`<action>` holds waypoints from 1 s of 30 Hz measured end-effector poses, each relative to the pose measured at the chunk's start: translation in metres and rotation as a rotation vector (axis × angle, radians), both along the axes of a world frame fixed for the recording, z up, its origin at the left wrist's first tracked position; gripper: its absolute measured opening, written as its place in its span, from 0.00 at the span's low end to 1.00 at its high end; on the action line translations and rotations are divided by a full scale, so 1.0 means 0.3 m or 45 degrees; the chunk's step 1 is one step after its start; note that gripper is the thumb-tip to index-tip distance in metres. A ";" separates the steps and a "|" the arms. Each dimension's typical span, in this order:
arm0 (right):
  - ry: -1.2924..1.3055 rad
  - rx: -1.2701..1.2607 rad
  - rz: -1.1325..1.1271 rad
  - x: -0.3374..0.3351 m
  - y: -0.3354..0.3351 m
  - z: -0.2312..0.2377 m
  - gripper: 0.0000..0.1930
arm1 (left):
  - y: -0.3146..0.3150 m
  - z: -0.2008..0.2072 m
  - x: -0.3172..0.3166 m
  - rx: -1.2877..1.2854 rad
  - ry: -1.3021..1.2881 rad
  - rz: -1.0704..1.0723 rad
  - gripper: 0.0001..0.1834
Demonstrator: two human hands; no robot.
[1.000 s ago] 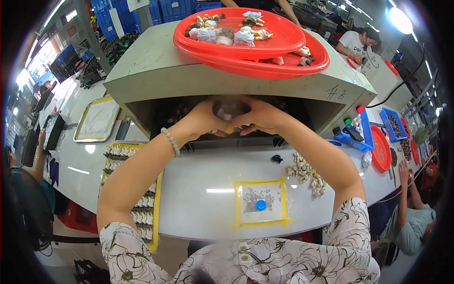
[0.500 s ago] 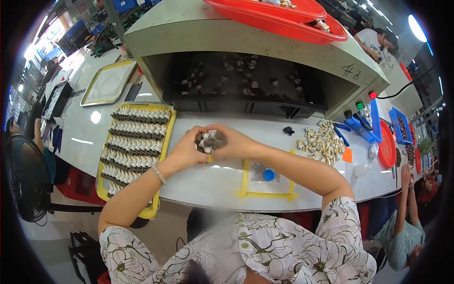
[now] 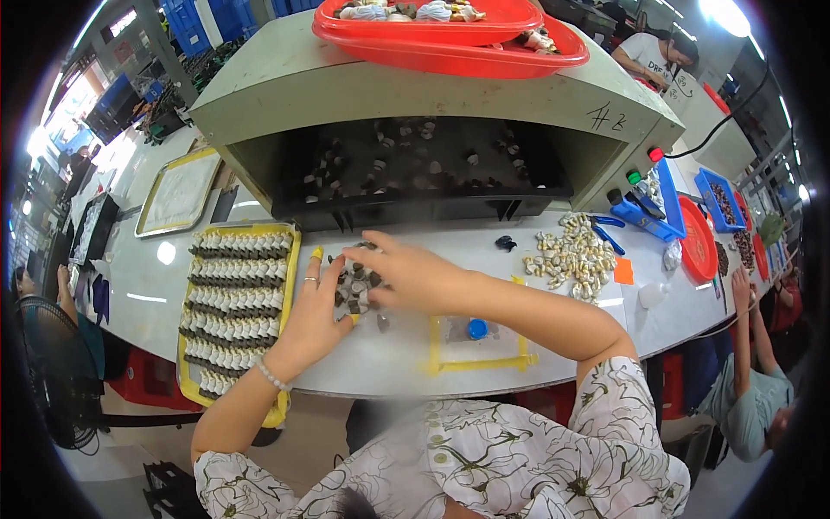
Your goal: The person takes figurine parts from an oven onto a table, applies glue, and attaches components together by hand to assemble figurines. The person then arranges the assembled figurines onto trays.
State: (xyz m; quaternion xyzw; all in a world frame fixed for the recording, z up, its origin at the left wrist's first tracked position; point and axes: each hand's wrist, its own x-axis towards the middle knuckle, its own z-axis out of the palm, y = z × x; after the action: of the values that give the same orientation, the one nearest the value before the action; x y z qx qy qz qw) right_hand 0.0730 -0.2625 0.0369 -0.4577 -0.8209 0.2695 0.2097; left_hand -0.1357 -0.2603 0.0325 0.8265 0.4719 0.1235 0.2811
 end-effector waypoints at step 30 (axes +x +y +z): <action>0.146 -0.929 -0.231 0.480 0.558 -0.141 0.47 | 0.702 -0.019 0.486 -0.387 0.333 -0.673 0.39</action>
State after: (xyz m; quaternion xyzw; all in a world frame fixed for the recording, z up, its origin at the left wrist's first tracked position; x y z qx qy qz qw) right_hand 0.2171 -0.0950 -0.0056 -0.5572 -0.6142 0.5495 0.1015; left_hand 0.0101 -0.0497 0.0269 0.8777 0.2864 -0.1327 0.3606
